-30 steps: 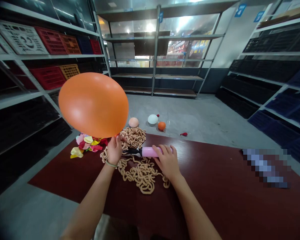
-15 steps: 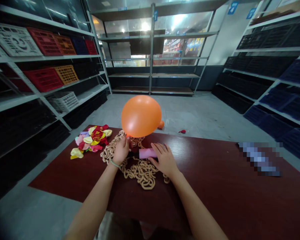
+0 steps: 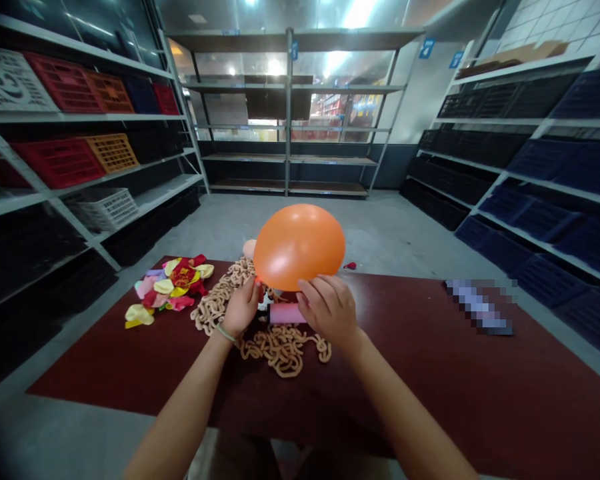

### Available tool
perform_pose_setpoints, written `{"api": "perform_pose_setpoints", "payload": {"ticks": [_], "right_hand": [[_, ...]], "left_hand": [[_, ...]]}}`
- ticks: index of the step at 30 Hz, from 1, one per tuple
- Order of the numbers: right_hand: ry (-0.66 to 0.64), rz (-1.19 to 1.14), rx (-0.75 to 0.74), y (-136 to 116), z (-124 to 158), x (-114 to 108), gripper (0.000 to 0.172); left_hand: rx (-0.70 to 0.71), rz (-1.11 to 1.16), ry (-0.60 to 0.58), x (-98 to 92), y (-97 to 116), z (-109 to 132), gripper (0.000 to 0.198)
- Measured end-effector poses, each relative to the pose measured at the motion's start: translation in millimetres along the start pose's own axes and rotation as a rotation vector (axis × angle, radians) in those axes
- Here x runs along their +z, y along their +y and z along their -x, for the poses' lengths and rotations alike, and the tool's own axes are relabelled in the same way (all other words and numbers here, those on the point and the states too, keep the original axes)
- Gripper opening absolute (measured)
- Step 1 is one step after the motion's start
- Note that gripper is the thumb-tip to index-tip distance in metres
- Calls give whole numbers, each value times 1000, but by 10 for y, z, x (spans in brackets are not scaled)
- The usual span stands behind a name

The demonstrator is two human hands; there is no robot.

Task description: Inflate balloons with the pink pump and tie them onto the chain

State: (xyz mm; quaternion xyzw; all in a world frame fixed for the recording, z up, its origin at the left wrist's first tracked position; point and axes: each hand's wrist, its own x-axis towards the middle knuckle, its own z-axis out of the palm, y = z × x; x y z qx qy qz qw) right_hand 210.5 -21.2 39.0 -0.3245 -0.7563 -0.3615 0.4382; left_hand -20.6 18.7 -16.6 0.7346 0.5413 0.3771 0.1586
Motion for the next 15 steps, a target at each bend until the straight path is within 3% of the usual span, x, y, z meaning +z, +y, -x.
{"api": "perform_pose_setpoints", "payload": {"ticks": [2, 5, 8, 11, 15], "right_hand": [[-84, 11, -120, -25, -255, -84, 47], [-394, 11, -296, -53, -569, -105, 51], [-621, -33, -378, -66, -734, -9, 59], [-742, -37, -392, -62, -751, 146, 62], [-779, -41, -345, -13, -634, 325, 60]], "left_hand": [[47, -33, -9, 28, 38, 15, 36], [117, -94, -29, 83, 95, 37, 35], [153, -150, -67, 140, 133, 55, 36], [171, -184, -98, 177, 153, 66, 34], [154, -233, -112, 184, 186, 74, 29]]}}
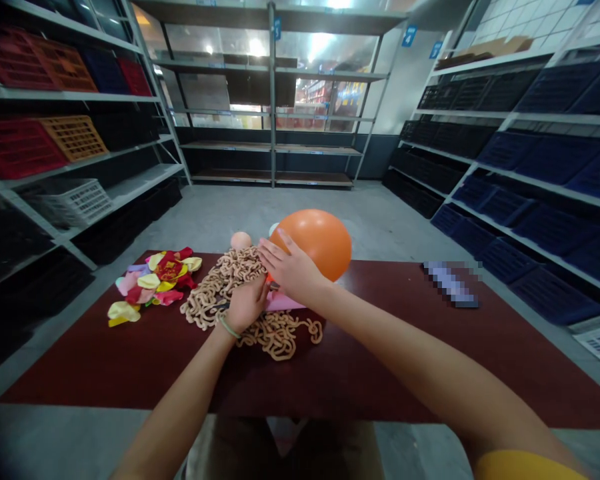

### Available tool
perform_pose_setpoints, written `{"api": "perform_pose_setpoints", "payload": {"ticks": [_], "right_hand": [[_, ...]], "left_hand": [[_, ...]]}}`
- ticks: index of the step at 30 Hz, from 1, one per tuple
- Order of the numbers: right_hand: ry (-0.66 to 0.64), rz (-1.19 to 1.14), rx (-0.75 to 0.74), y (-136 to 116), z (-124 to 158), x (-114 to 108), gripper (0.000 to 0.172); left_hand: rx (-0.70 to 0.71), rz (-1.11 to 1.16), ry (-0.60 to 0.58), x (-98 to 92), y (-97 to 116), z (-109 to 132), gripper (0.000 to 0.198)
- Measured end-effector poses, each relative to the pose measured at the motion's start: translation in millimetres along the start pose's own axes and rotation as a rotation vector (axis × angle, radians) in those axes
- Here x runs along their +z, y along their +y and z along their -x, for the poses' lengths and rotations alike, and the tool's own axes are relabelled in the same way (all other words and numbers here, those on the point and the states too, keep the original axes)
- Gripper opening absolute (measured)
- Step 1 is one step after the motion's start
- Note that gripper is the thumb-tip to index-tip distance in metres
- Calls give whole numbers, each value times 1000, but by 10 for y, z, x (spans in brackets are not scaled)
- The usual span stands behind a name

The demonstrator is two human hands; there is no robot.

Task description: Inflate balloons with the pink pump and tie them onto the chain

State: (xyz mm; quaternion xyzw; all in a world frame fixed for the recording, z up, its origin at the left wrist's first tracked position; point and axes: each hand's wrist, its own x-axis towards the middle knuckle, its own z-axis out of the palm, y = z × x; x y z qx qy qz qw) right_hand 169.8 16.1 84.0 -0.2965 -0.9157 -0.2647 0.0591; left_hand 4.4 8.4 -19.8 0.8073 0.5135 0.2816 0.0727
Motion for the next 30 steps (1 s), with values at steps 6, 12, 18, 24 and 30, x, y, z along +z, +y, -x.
{"api": "perform_pose_setpoints", "payload": {"ticks": [6, 12, 18, 24, 30], "right_hand": [[57, -27, 100, 42, 132, 169, 48], [86, 61, 93, -21, 240, 142, 39], [121, 14, 115, -55, 305, 168, 33], [89, -29, 3, 22, 329, 208, 33], [36, 2, -71, 204, 394, 201, 37]], "left_hand": [[-18, 56, -18, -12, 66, -11, 32], [-15, 80, -17, -11, 102, -6, 36], [-46, 64, -10, -36, 106, -7, 39], [-52, 136, -7, -19, 107, -7, 35], [-110, 584, -16, -54, 131, -43, 43]]}}
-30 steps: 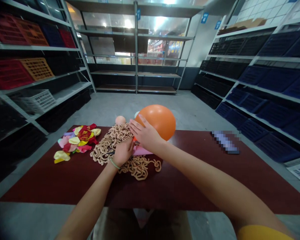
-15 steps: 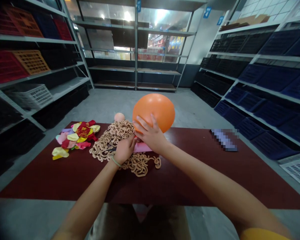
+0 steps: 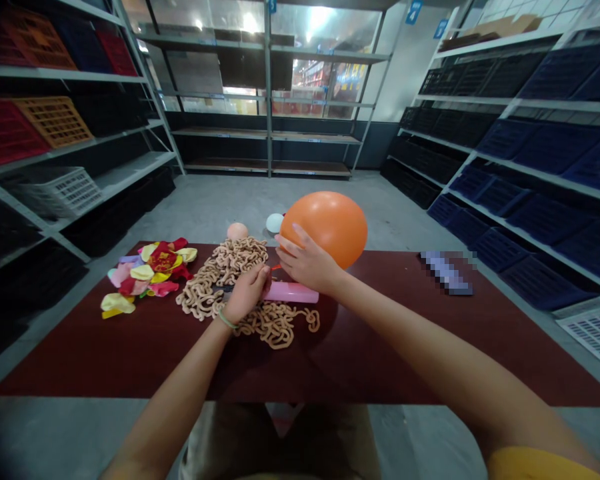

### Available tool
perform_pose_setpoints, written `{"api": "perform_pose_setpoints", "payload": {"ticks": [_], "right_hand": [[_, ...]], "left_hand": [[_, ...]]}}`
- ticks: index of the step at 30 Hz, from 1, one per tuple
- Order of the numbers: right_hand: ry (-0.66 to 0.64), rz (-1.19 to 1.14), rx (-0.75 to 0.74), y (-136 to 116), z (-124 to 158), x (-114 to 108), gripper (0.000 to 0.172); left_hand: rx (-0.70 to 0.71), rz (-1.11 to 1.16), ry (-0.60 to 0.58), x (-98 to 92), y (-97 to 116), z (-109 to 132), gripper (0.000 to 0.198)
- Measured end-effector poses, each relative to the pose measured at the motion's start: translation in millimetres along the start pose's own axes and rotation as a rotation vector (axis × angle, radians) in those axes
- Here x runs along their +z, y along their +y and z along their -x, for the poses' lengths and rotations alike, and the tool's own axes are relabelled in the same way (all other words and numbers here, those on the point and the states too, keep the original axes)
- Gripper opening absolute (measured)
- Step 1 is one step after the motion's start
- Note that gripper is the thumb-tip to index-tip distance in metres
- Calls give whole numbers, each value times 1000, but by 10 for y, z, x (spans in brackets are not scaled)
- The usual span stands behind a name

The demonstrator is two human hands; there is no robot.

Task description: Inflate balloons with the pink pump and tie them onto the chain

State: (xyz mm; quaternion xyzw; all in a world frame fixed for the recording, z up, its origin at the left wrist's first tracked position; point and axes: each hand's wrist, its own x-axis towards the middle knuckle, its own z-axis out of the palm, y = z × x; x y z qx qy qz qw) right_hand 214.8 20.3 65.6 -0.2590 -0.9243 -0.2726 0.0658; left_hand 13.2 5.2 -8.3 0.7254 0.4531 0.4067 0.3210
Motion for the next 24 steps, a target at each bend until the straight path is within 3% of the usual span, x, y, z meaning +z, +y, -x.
{"api": "perform_pose_setpoints", "payload": {"ticks": [4, 8, 13, 18, 24], "right_hand": [[-34, 11, 3, 56, 23, -59, 39], [-15, 43, -9, 50, 9, -92, 39], [36, -32, -11, 12, -69, -103, 40], [-21, 58, -79, -7, -147, -113, 39], [-58, -64, -62, -18, -197, -126, 43]], "left_hand": [[-142, 400, -51, -23, 8, -34, 37], [-287, 634, -17, -42, -6, -52, 34], [-345, 893, -29, -48, 33, -37, 37], [-332, 973, 21, -68, 81, -22, 29], [-391, 868, -48, -87, 35, -31, 27]]}}
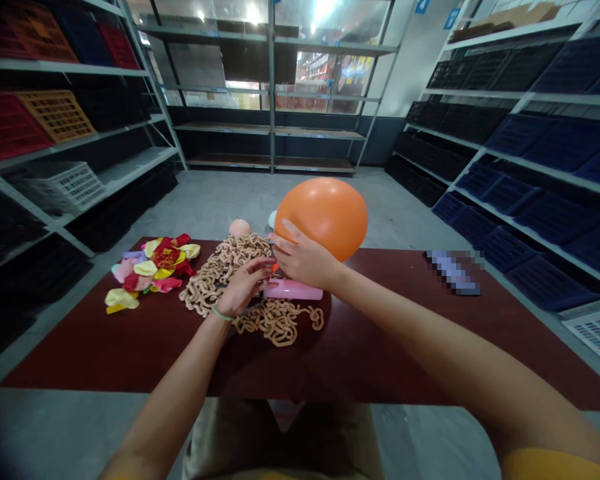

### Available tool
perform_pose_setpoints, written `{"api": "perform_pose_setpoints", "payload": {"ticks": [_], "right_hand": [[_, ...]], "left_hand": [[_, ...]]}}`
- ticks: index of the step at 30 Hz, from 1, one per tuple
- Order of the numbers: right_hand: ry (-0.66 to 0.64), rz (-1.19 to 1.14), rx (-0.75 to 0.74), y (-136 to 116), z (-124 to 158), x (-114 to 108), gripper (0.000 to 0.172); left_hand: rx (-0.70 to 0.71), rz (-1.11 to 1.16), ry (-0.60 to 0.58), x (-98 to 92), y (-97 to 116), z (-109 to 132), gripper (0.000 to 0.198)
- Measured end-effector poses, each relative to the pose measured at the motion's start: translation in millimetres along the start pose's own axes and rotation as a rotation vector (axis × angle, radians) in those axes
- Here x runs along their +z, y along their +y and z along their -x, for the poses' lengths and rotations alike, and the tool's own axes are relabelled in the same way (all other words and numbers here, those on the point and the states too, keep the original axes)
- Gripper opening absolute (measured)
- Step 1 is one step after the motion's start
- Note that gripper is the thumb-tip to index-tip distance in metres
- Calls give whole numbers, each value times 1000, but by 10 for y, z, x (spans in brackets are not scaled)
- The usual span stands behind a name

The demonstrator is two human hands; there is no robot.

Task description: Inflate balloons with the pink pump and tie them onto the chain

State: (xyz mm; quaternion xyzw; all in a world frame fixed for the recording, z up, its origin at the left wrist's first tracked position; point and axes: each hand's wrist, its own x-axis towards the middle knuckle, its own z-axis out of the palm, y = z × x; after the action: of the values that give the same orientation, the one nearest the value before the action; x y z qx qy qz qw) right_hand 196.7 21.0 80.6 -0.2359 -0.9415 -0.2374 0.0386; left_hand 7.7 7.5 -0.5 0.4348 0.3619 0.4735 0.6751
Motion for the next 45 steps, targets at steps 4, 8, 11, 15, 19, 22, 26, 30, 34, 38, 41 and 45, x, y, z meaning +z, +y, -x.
{"api": "perform_pose_setpoints", "payload": {"ticks": [4, 8, 11, 15, 19, 22, 26, 30, 34, 38, 41, 45], "right_hand": [[-70, 34, -11, 32, -11, 16, 43], [-19, 49, -39, 103, 6, 55, 40], [61, 146, -84, 125, 8, 78, 33], [158, 341, -150, 93, -20, 84, 26], [198, 405, -159, 83, 2, 75, 24], [192, 372, -151, 101, 93, 94, 25], [195, 335, -122, 87, 235, 149, 30], [208, 371, -51, -20, 368, 153, 39], [198, 319, 39, -237, 674, 114, 46], [228, 134, 111, -519, 1098, 185, 34], [23, -51, 250, -693, 1293, 356, 21], [-78, -261, 577, -851, 1347, 622, 27]], "left_hand": [[-18, -140, 14, -32, -43, -43, 21], [62, -311, -47, -15, -54, -49, 26], [121, -275, -48, 10, -56, -36, 34], [65, -45, 5, 23, -64, -31, 43], [-18, 24, -24, -15, -47, -29, 44], [-89, -22, -93, -56, -26, -26, 40], [-78, -109, -100, -56, -27, -25, 35], [71, -305, -83, 6, -81, -20, 27], [315, -657, -7, 29, -154, -16, 24], [448, -842, 34, 21, -183, -9, 23], [502, -893, 44, 32, -180, 6, 22], [506, -898, 59, 25, -187, 11, 23]]}}
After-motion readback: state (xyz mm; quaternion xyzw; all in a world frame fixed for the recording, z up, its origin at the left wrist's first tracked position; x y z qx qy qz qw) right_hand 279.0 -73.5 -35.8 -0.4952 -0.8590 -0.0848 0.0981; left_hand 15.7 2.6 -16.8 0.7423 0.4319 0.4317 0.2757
